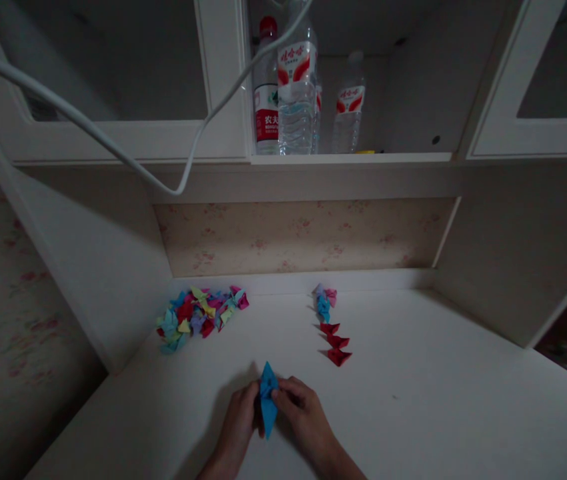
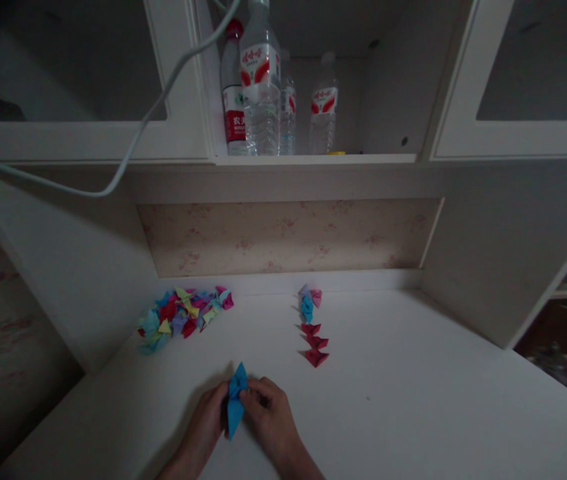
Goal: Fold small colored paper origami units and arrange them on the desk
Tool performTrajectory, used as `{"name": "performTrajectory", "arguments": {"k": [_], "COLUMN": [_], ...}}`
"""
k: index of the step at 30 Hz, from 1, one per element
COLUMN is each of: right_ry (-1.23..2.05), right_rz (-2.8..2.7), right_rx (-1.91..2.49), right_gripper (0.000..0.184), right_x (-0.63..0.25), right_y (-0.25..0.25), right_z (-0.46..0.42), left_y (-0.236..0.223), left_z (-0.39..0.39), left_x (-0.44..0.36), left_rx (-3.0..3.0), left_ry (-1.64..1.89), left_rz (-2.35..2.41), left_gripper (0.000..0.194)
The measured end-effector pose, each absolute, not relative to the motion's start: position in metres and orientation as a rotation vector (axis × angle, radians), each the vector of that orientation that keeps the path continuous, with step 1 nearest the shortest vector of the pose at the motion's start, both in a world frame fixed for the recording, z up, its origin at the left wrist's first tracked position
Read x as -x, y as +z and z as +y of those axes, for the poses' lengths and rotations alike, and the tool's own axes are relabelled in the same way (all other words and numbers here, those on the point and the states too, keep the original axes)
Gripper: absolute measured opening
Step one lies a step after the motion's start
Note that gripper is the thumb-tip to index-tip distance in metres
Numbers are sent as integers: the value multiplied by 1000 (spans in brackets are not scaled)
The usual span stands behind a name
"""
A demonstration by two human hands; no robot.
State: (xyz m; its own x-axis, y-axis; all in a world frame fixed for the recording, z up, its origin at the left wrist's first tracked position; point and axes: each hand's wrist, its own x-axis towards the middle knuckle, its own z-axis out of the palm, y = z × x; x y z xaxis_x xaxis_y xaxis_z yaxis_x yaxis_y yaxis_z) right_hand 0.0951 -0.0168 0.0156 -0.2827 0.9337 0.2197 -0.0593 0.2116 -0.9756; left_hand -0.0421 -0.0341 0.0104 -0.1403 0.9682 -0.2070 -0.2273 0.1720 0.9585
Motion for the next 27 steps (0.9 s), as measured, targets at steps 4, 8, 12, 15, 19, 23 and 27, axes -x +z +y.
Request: {"name": "performTrajectory", "arguments": {"k": [4,8,12,15,19,23,27], "right_ry": [1385,1444,1441,1465,1486,1441,1402], "right_rz": [-1217,-1047,-1095,-1143,-1132,-1086,-1078], "right_rx": [874,900,901,871,831,900,938], "right_gripper": [36,38,36,35,33,33,35], "right_x": [-92,-92,-93,-92,-91,-92,-94], "right_y": [7,2,4,9,10,5,3], "right_z": [-10,-4,-5,-7,-8,-7,-6], "left_y": [13,18,20,19,20,25,26], "left_z": [-33,-34,-36,-35,-35,-37,-37], "left_x": [40,38,38,38,39,40,40], "left_rx": [-850,-866,-961,-1018,-1074,-1135,-1192], "left_ry": [1280,1298,1219,1208,1216,1199,1184], "left_rz": [1215,1131,1187,1258,1295,1333,1325], "left_gripper": [47,40,42,46,46,46,43]}}
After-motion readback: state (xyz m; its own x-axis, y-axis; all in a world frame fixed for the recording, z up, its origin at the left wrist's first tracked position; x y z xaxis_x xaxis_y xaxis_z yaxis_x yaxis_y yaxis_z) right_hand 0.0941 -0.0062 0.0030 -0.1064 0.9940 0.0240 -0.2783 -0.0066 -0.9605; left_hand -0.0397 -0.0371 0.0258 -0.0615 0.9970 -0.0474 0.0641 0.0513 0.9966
